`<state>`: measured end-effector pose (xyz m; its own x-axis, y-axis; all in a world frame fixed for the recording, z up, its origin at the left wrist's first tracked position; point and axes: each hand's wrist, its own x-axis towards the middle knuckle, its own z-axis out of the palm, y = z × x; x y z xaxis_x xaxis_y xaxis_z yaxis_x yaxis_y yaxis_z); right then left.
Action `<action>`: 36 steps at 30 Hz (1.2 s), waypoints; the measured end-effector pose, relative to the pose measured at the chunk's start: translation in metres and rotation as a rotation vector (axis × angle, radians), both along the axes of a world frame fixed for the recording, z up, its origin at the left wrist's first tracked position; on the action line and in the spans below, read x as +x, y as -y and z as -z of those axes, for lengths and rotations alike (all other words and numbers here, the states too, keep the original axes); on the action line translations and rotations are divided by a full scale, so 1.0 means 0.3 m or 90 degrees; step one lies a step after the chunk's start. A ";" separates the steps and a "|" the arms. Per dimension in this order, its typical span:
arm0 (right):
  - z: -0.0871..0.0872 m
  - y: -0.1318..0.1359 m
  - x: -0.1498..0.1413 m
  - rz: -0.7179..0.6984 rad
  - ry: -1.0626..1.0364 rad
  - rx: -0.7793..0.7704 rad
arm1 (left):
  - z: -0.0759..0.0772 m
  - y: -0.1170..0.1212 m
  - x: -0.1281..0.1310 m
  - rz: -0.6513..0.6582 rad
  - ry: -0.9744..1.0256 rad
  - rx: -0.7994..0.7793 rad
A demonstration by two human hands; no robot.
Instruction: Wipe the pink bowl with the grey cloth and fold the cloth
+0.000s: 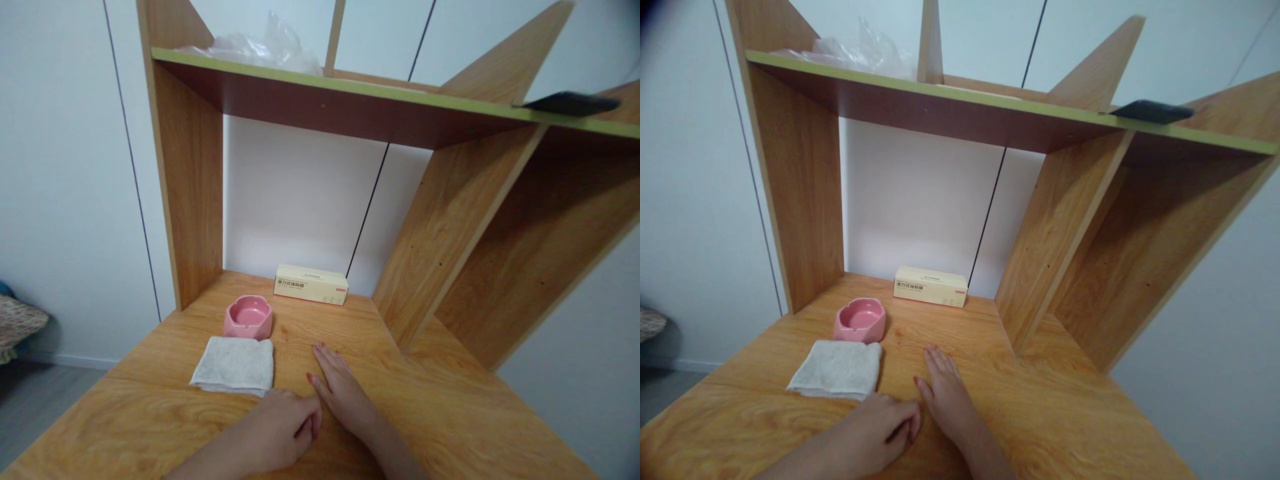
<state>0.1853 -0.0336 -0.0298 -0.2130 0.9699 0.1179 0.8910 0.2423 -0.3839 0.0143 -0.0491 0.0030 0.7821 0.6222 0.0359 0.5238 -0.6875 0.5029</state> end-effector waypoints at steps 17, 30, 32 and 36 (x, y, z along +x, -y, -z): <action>-0.016 0.003 -0.005 -0.002 0.023 -0.018 | 0.006 0.002 -0.001 -0.004 0.029 0.020; 0.006 -0.003 0.001 -0.003 0.004 -0.004 | 0.014 -0.004 0.002 -0.009 0.018 0.023; 0.002 -0.002 -0.001 0.000 0.002 -0.007 | 0.014 -0.004 0.002 -0.009 0.022 0.021; -0.003 -0.001 -0.003 -0.002 0.004 -0.013 | 0.019 -0.004 0.002 -0.009 0.032 0.012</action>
